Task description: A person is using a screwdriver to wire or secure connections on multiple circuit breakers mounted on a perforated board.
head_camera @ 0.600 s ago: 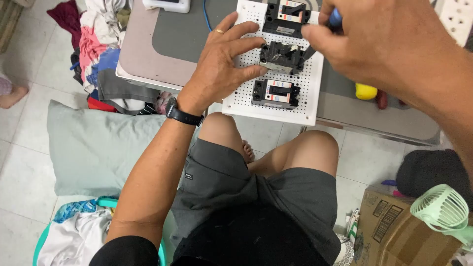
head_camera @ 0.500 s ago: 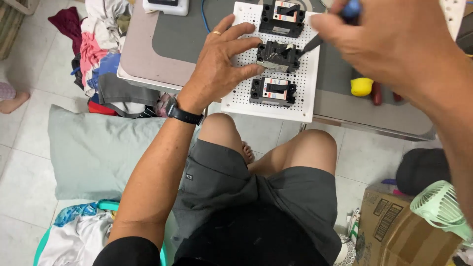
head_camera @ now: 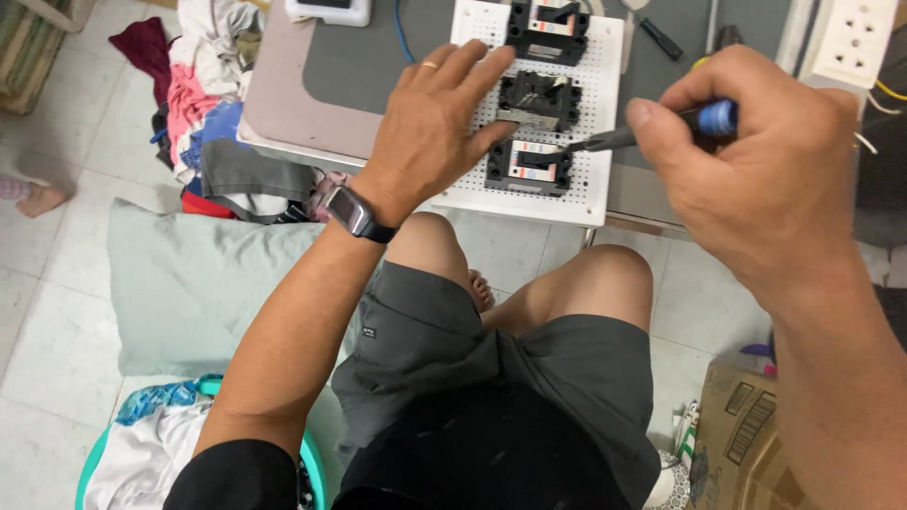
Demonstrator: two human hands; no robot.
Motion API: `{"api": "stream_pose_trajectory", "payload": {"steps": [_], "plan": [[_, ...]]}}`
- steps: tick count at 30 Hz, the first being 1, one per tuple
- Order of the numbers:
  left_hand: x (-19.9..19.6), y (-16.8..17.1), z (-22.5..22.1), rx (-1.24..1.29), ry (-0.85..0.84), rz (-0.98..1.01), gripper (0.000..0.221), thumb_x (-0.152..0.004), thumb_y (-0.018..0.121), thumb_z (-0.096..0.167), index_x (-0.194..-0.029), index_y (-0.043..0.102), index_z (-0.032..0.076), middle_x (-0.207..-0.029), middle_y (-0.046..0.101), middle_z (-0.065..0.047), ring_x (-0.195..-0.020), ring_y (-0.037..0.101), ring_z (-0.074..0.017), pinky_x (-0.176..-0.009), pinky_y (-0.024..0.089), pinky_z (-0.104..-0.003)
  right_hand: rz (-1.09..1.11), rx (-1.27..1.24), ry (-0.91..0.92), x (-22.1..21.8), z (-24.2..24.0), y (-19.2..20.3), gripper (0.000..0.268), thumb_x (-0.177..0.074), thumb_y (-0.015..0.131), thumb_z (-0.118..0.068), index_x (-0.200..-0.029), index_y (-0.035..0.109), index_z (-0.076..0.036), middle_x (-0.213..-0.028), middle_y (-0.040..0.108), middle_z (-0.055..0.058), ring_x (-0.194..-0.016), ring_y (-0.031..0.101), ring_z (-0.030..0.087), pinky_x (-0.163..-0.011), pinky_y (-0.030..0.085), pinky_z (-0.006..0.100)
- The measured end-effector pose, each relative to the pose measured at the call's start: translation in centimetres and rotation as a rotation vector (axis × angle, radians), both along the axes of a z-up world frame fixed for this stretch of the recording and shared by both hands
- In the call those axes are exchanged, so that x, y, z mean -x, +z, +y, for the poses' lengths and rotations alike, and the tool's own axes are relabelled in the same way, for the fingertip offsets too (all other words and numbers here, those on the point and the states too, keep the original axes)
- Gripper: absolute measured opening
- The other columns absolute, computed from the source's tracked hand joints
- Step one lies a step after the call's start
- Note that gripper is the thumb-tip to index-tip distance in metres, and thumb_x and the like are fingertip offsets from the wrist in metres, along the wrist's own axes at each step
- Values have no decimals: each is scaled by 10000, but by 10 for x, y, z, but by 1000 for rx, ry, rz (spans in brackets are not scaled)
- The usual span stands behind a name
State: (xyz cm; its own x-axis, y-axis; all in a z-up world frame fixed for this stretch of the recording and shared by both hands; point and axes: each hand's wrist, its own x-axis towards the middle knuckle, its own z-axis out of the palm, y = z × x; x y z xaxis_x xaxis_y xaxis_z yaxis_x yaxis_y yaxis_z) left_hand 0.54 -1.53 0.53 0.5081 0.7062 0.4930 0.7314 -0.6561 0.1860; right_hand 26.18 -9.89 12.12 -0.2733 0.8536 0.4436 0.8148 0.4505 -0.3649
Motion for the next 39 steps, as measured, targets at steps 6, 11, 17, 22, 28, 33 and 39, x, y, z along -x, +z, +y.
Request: {"api": "stream_pose_trajectory", "payload": {"steps": [6,11,17,22,28,33,39], "plan": [[-4,6,-4,-228,16,220,572,-999,770,372,-1402,404,194,-1335,474,-120,-897,615,-302,-721,549,-454,-11,21,-40,5,-2,-6,228,-1131,827,-4,-971,665,7,-804,567,66,-704,465,179,-688,371,329],[-4,6,-5,-292,4,296,474,-1060,661,289,-1409,363,170,-1281,500,-103,-847,606,-257,-765,515,-419,-81,77,-55,9,-5,-7,230,-1155,823,-43,-995,665,0,-776,549,75,-693,476,188,-646,374,351],[-4,5,-6,-376,36,336,381,-1076,539,197,-1396,338,155,-1184,506,-65,-768,562,-224,-688,489,-392,-194,107,6,21,0,-7,140,-1132,768,-48,-1191,647,-8,-766,580,108,-646,536,235,-657,429,398],[-4,-6,-1,-378,44,371,476,-1024,548,66,-1425,303,142,-1180,501,-65,-698,491,-200,-652,462,-378,-183,155,112,20,15,-18,169,-1179,728,-51,-1169,593,50,-953,592,186,-789,568,318,-681,450,450],[4,-16,8,-224,-80,46,553,-949,801,296,-1358,436,222,-1054,609,-6,-860,547,-239,-720,505,-391,-223,67,78,21,16,-9,96,-1229,709,-6,-1196,638,48,-834,569,150,-638,499,248,-594,376,392],[8,-19,11,-17,-166,-239,539,-982,787,265,-1378,467,91,-1237,637,-117,-1065,536,-327,-902,462,-490,-265,177,107,26,15,17,224,-1010,590,-24,-1231,554,-14,-824,642,75,-608,585,342,-682,435,478],[3,-2,5,-11,-167,-274,437,-958,771,251,-1273,567,27,-1151,665,-115,-964,516,-292,-836,444,-438,-245,121,38,10,31,4,125,-1138,700,-147,-1067,621,-80,-529,448,45,-494,476,278,-610,383,452]]}}
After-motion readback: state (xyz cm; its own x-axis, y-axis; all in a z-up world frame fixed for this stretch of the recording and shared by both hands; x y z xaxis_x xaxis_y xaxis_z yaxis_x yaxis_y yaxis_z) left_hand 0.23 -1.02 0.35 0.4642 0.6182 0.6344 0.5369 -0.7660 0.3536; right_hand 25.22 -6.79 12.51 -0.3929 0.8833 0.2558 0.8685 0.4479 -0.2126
